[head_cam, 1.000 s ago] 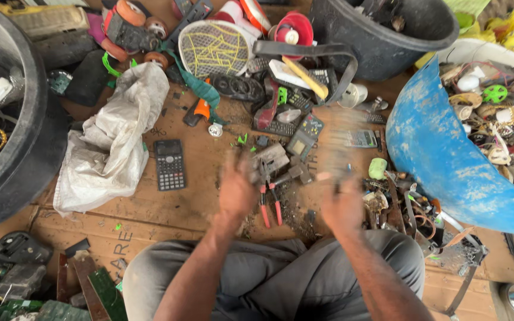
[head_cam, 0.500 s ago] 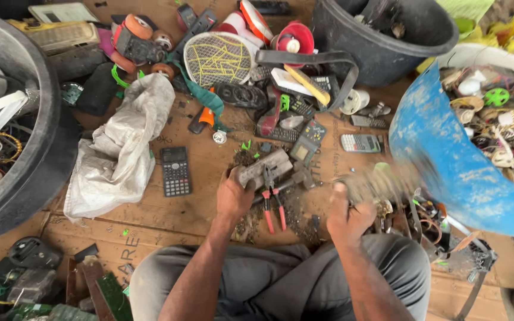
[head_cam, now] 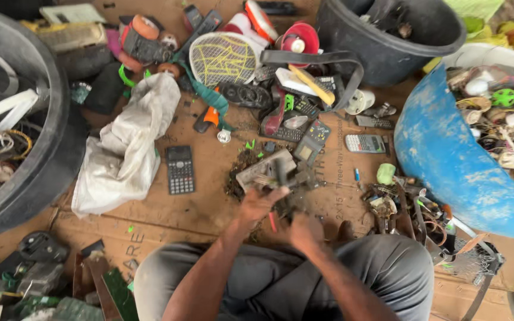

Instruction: The person sits on the floor and uses a hammer to smash and dismantle various electronic devices, including a green plastic toy and a white remote control. They repeatedly strike the items to break them into smaller pieces.

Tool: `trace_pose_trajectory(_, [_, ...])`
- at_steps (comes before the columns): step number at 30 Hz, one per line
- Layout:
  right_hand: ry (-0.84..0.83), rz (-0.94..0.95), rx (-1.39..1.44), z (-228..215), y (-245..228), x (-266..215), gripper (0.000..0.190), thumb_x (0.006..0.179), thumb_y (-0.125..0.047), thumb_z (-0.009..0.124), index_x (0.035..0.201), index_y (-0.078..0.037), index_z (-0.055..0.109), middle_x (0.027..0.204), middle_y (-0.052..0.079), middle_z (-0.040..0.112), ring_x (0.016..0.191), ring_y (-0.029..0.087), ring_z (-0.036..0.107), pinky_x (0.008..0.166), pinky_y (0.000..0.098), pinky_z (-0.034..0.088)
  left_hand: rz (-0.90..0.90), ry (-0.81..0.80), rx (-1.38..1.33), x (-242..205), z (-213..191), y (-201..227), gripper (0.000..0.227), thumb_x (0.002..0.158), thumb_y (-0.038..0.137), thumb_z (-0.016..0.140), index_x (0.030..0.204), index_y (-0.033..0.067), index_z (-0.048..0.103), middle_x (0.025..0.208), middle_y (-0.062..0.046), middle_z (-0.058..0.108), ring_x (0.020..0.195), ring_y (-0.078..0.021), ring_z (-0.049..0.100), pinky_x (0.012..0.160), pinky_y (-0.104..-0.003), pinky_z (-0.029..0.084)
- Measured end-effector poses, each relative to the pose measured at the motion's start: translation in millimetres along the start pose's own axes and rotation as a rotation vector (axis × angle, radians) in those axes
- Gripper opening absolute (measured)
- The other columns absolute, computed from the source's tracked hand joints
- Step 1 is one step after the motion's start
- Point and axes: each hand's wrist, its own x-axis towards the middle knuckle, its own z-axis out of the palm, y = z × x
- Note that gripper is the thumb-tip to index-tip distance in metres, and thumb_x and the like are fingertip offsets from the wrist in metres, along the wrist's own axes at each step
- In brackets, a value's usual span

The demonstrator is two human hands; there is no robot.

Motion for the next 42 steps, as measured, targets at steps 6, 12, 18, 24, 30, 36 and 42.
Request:
trace_pose_trajectory(6, [-0.080, 0.032, 0.860, -13.7, -20.2, -2.7, 0.030, 0.085, -0.019, 0.069, 0.110, -0.003, 0.071, 0.094, 0.019, 0.078, 0.082, 0.031, 0.075, 0.075, 0.0447, 0.060, -0.076, 0.140, 0.046, 11.2, -4.4, -19.3, 0.039, 0.089, 0.027, 0.087, 0.092, -0.0105, 0.075, 0.077, -0.012, 0.069, 0.062, -0.0188, 0.059, 0.055, -0.038, 0.048])
trace_pose_trajectory(12, [-0.579, 0.179, 2.086, -32.4, -17.2, -4.3, 0.026, 0.091, -0.006, 0.061, 0.114, 0.006, 0.064, 0.097, 0.024, 0.075, 0.073, 0.034, 0.075, 0.065, 0.0459, 0.062, -0.022, 0.074, -0.532, 18.2, -14.9, -20.8, 0.028, 0.088, 0.007, 0.075, 0.111, -0.0044, 0.064, 0.093, -0.013, 0.072, 0.074, -0.0236, 0.071, 0.064, -0.041, 0.058])
trace_pose_trajectory(18, [-0.492, 0.151, 1.713, -15.1, -23.2, 3.1, 0.034, 0.093, -0.004, 0.064, 0.126, 0.007, 0.062, 0.104, 0.018, 0.074, 0.084, 0.029, 0.075, 0.069, 0.0399, 0.063, -0.046, 0.071, -0.605, 10.2, -16.4, -10.6, 0.028, 0.085, -0.003, 0.068, 0.112, -0.0043, 0.064, 0.095, -0.012, 0.073, 0.078, -0.0244, 0.073, 0.065, -0.041, 0.064])
trace_pose_trajectory(24, [-0.646, 0.202, 1.695, -38.0, -26.8, -3.9, 0.052, 0.084, -0.001, 0.069, 0.132, -0.014, 0.053, 0.109, 0.013, 0.075, 0.091, 0.025, 0.076, 0.079, 0.0406, 0.063, 0.015, 0.002, -0.624, -1.1, -14.3, -8.3, 0.025, 0.087, -0.002, 0.065, 0.112, 0.0002, 0.063, 0.090, -0.010, 0.073, 0.071, -0.0226, 0.071, 0.058, -0.040, 0.060])
trace_pose_trajectory(30, [-0.269, 0.457, 1.719, -36.7, -11.6, 2.1, 0.033, 0.088, -0.020, 0.073, 0.117, -0.006, 0.063, 0.087, 0.007, 0.077, 0.072, 0.020, 0.071, 0.057, 0.0310, 0.046, 0.083, 0.176, -0.383, 13.6, -22.3, -30.0, 0.028, 0.084, -0.002, 0.067, 0.111, 0.0028, 0.067, 0.092, -0.008, 0.074, 0.071, -0.0181, 0.070, 0.060, -0.035, 0.058])
trace_pose_trajectory(36, [0.375, 0.048, 1.734, -34.6, 11.0, -0.2, 0.027, 0.100, -0.023, 0.072, 0.099, 0.004, 0.069, 0.077, 0.008, 0.067, 0.063, 0.015, 0.062, 0.061, 0.0297, 0.049, 0.041, 0.676, 0.249, 58.8, -55.3, -83.6, 0.027, 0.085, 0.013, 0.074, 0.103, -0.0065, 0.070, 0.089, -0.014, 0.076, 0.072, -0.0185, 0.069, 0.061, -0.036, 0.054])
trace_pose_trajectory(42, [0.518, -0.446, 0.875, -95.9, -79.9, -49.4, 0.043, 0.101, -0.028, 0.070, 0.135, -0.002, 0.064, 0.115, 0.017, 0.074, 0.105, 0.023, 0.071, 0.089, 0.0357, 0.058, 0.155, 0.693, -0.035, 69.7, -64.2, -99.8, 0.024, 0.087, 0.013, 0.075, 0.100, -0.0071, 0.072, 0.086, -0.015, 0.074, 0.070, -0.0170, 0.063, 0.059, -0.037, 0.051])
